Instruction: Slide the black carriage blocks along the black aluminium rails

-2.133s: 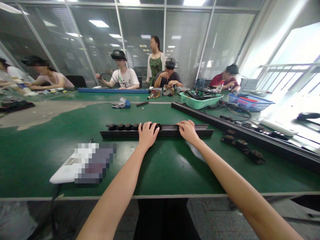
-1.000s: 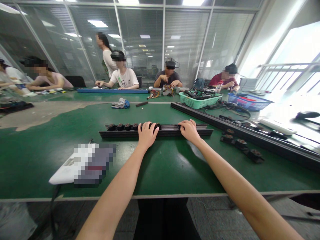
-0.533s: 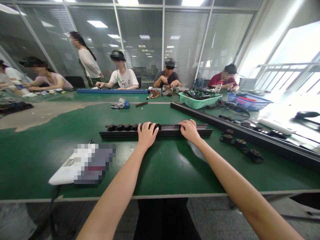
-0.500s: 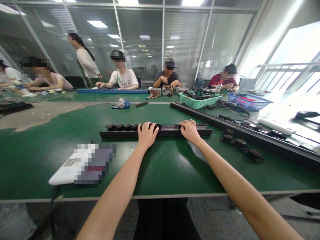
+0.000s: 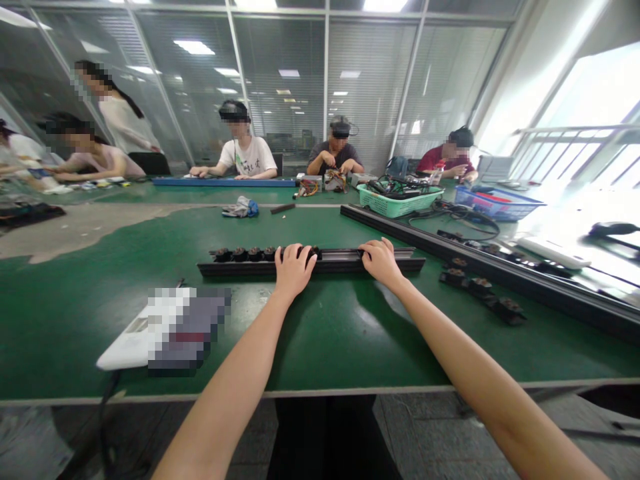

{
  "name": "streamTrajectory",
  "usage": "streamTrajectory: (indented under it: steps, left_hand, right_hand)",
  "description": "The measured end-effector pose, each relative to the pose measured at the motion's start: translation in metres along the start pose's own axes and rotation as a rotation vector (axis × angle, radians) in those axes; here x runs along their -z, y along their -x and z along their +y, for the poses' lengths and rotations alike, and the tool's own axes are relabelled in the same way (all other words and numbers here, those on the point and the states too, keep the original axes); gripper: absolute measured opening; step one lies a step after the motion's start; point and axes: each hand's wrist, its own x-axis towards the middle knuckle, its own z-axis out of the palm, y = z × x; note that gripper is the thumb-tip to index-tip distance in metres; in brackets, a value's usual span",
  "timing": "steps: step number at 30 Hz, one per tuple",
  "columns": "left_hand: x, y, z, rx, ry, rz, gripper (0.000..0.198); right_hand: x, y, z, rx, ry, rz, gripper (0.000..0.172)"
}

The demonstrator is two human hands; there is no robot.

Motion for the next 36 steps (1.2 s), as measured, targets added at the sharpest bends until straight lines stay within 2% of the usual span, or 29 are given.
streamTrajectory:
  steps: [36]
  left_hand:
    - [-0.0022,0.0003,-0.0017,0.004,0.005,0.006,0.045]
  right_hand:
    - [0.0019,0.0007,0.0079,0.005,-0.025,0.027,0.039]
